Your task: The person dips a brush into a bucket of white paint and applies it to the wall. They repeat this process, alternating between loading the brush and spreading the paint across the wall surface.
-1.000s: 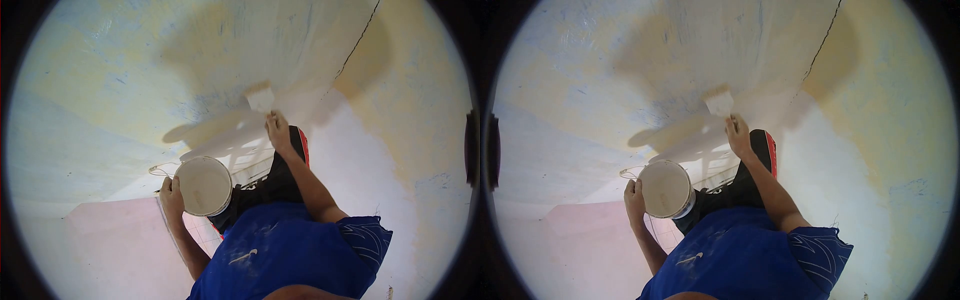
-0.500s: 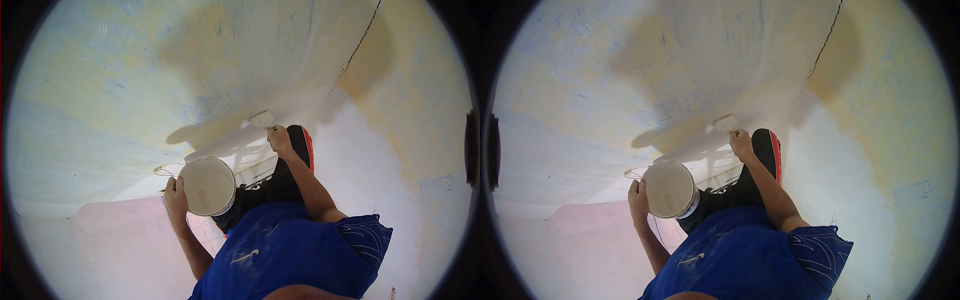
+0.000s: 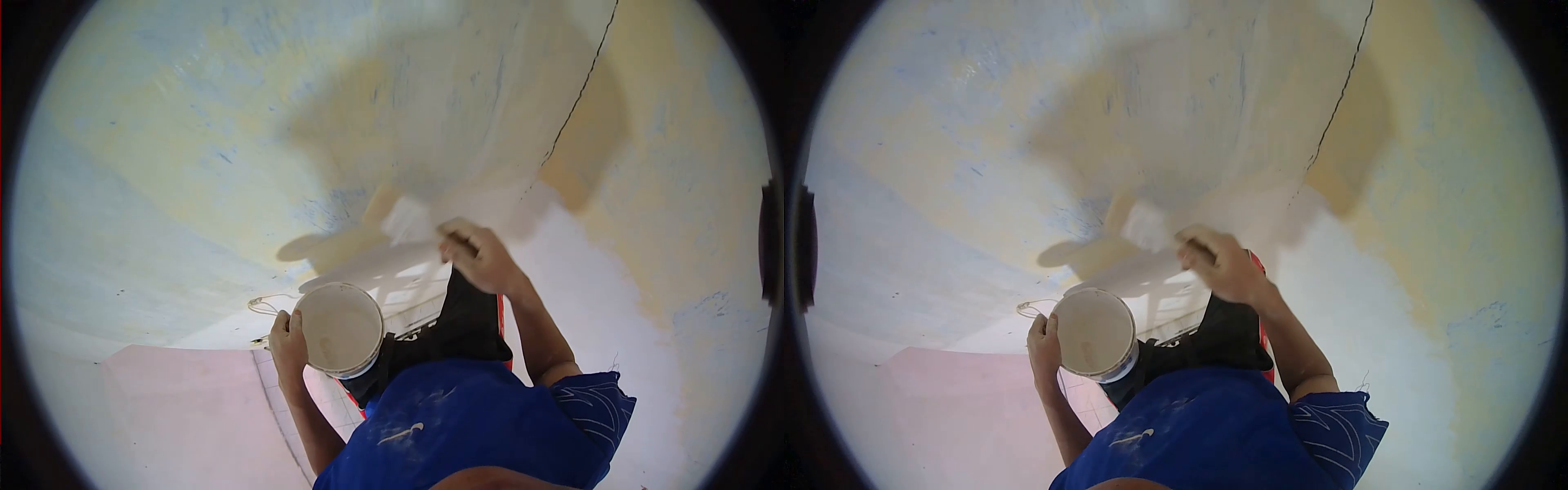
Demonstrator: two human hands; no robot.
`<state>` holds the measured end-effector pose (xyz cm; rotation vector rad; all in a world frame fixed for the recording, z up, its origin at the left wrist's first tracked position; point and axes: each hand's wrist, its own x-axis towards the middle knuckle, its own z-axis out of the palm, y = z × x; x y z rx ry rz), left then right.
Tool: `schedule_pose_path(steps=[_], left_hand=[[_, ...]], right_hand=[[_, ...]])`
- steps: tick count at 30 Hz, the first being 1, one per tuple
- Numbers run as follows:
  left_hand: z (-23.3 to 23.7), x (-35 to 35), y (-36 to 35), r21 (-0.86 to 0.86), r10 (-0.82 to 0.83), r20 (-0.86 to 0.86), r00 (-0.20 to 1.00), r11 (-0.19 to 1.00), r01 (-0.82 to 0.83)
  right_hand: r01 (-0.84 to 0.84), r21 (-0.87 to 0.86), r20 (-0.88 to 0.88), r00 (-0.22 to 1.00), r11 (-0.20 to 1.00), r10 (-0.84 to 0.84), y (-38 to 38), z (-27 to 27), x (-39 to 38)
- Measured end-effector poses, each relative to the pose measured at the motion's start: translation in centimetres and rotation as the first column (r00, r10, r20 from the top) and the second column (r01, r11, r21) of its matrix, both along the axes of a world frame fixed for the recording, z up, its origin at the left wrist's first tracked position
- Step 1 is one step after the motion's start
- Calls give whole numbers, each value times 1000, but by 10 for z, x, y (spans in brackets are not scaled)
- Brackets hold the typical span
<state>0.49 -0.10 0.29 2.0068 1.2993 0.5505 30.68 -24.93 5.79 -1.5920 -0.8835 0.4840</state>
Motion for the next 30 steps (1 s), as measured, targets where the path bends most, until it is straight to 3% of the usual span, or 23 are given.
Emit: schedule_pose_path(steps=[2, 3, 5, 9, 11, 12, 14, 18, 20, 24, 30], left_hand=[[2, 1, -1, -6, -13, -17, 1000, 1000, 13], [1, 0, 0, -4, -7, -8, 1000, 1000, 7], [-6, -4, 4, 1, -13, -8, 1000, 1000, 13], [-4, -8, 4, 51, -25, -13, 1000, 998, 26], [-6, -10, 5, 52, -16, -13, 1000, 999, 16], [-7, -11, 6, 66, -31, -7, 1000, 997, 31], [-3, -12, 8, 62, -12, -34, 999, 998, 14], [8, -16, 1, -9, 30, 15, 999, 1000, -29], [5, -18, 2, -31, 58, 17, 998, 998, -58], [7, -20, 5, -53, 51, -24, 998, 997, -52], [3, -20, 6, -56, 41, -37, 998, 998, -43]], right_hand=[[-268, -64, 77, 959, 961, 273, 14, 10, -17], [-274, -64, 87, 956, 960, 279, 22, 11, -23], [-410, -157, 415, 798, 898, 437, 42, 11, -34], [-498, -383, 463, 625, 778, 628, 80, 24, -57], [-426, -653, 444, 455, 626, 772, 103, 27, -68], [-457, -662, 427, 421, 594, 800, 113, 26, -72], [-358, -771, 457, 263, 526, 850, 134, 18, -85], [-445, -779, 449, 99, 443, 888, 154, -13, -103], [-370, -840, 420, 19, 397, 907, 163, -20, -113], [-357, -877, 345, 1, 323, 939, 179, -21, -133], [-248, -925, 328, -146, 287, 933, 188, -60, -148]])
